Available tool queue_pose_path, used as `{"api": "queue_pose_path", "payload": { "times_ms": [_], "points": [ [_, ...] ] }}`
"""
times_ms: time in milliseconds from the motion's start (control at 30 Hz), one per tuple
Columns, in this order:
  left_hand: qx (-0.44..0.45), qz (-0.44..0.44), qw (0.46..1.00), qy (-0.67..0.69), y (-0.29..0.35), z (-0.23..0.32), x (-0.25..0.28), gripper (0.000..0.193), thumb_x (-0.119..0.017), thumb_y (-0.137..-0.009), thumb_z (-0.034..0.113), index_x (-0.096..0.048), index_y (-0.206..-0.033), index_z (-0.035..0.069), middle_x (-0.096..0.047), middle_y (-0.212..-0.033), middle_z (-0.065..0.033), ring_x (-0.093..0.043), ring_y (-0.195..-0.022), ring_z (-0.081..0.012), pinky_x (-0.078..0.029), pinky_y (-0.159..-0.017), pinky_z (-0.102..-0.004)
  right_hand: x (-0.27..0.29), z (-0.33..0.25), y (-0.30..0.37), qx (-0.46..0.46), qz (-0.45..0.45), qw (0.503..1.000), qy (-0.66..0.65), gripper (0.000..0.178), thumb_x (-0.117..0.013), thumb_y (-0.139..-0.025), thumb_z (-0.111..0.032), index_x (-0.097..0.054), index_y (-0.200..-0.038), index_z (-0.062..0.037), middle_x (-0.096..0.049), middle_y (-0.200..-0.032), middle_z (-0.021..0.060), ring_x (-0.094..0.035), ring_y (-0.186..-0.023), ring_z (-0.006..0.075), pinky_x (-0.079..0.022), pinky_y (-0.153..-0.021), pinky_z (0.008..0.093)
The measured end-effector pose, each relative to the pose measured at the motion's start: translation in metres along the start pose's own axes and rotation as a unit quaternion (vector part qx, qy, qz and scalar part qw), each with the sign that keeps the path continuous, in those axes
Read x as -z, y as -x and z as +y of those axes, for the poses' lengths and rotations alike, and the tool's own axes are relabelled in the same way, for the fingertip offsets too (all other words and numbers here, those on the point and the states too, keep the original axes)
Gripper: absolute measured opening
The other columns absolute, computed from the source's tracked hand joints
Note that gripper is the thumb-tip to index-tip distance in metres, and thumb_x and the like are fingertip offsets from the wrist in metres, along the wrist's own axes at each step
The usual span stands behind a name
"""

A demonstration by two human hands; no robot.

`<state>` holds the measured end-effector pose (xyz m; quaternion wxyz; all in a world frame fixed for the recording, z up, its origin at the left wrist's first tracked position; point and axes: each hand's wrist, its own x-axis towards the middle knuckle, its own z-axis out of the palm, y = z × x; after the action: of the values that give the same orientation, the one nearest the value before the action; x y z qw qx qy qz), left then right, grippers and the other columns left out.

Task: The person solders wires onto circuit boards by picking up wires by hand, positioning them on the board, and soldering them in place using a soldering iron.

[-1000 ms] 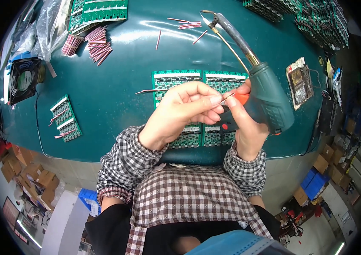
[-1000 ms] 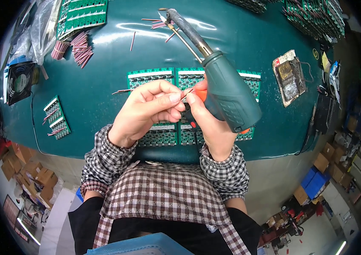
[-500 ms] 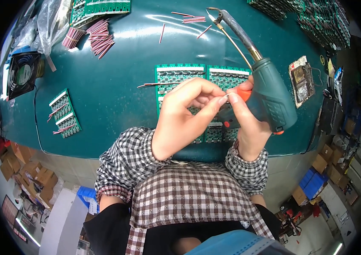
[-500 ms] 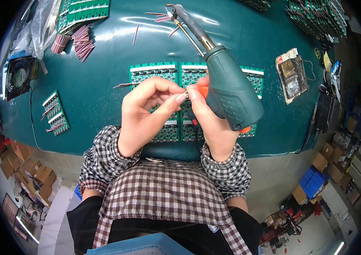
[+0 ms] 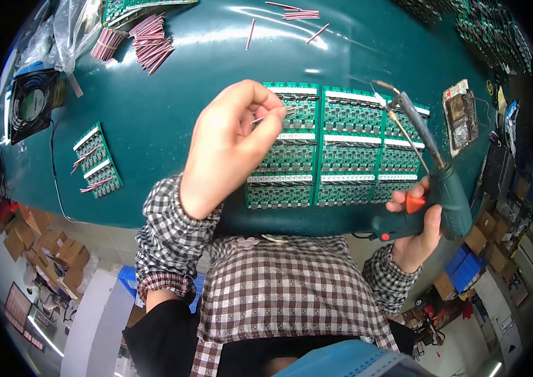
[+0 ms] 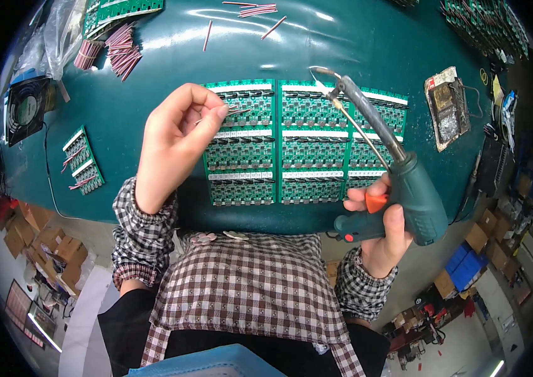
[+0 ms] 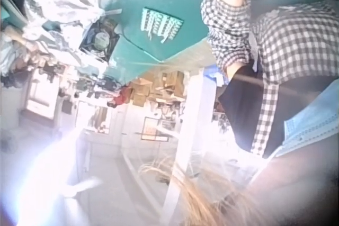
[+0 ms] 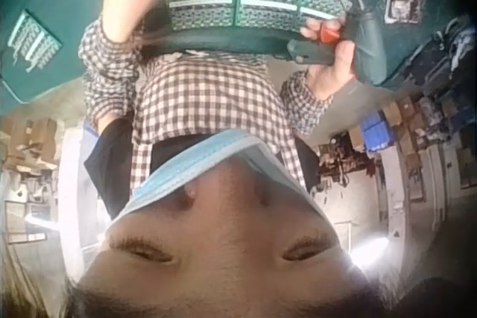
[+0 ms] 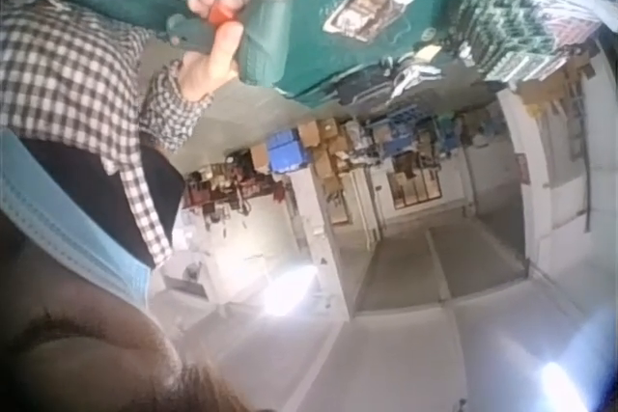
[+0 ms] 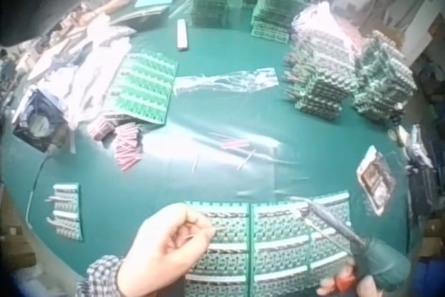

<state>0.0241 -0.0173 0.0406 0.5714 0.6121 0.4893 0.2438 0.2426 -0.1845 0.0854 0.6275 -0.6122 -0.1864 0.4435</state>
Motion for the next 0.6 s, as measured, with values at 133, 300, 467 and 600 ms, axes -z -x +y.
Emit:
{"api": "queue_pose_path", "payload": {
  "times_ms": [133,300,467,600],
  "points": [
    [-0.063,0.003,0.991,-0.115,-0.003,0.004,-0.004,0.007,-0.062,-0.072,0.006,-0.057,-0.076,0.003,-0.057,-0.072,-0.0067,-0.054,-0.058,-0.0162,-0.044,-0.054,-0.0269,-0.001,0.007,0.008,0.002,0.031,0.999,0.032,0.057,-0.062,-0.082,-0.031,-0.042,-0.122,0.0053,-0.054,-0.100,0.0160,-0.061,-0.091,0.0326,-0.059,-0.069,0.0361],
    [-0.128,0.007,0.975,-0.183,-0.013,-0.006,-0.011,0.008,-0.062,-0.071,0.008,-0.055,-0.075,0.004,-0.059,-0.072,-0.0102,-0.060,-0.066,-0.0246,-0.048,-0.058,-0.0341,-0.002,0.012,0.013,0.017,0.008,0.995,0.096,0.057,-0.058,-0.086,-0.034,-0.042,-0.122,0.0061,-0.054,-0.101,0.0159,-0.058,-0.098,0.0327,-0.058,-0.070,0.0345],
    [-0.172,-0.004,0.969,-0.180,-0.014,-0.005,-0.024,0.009,-0.061,-0.069,0.005,-0.053,-0.073,0.005,-0.057,-0.070,-0.0098,-0.059,-0.063,-0.0270,-0.047,-0.056,-0.0354,-0.003,0.013,0.013,0.016,0.007,0.992,0.124,0.055,-0.059,-0.084,-0.033,-0.045,-0.119,0.0074,-0.056,-0.095,0.0151,-0.059,-0.093,0.0309,-0.057,-0.072,0.0345],
    [-0.187,0.023,0.951,-0.246,-0.020,-0.021,-0.034,0.011,-0.063,-0.068,0.002,-0.053,-0.072,0.005,-0.056,-0.068,-0.0062,-0.057,-0.060,-0.0206,-0.046,-0.054,-0.0301,-0.003,0.013,0.013,0.010,-0.005,0.992,0.125,0.055,-0.058,-0.085,-0.032,-0.045,-0.119,0.0080,-0.059,-0.092,0.0152,-0.061,-0.089,0.0294,-0.056,-0.071,0.0344]
  ]
}}
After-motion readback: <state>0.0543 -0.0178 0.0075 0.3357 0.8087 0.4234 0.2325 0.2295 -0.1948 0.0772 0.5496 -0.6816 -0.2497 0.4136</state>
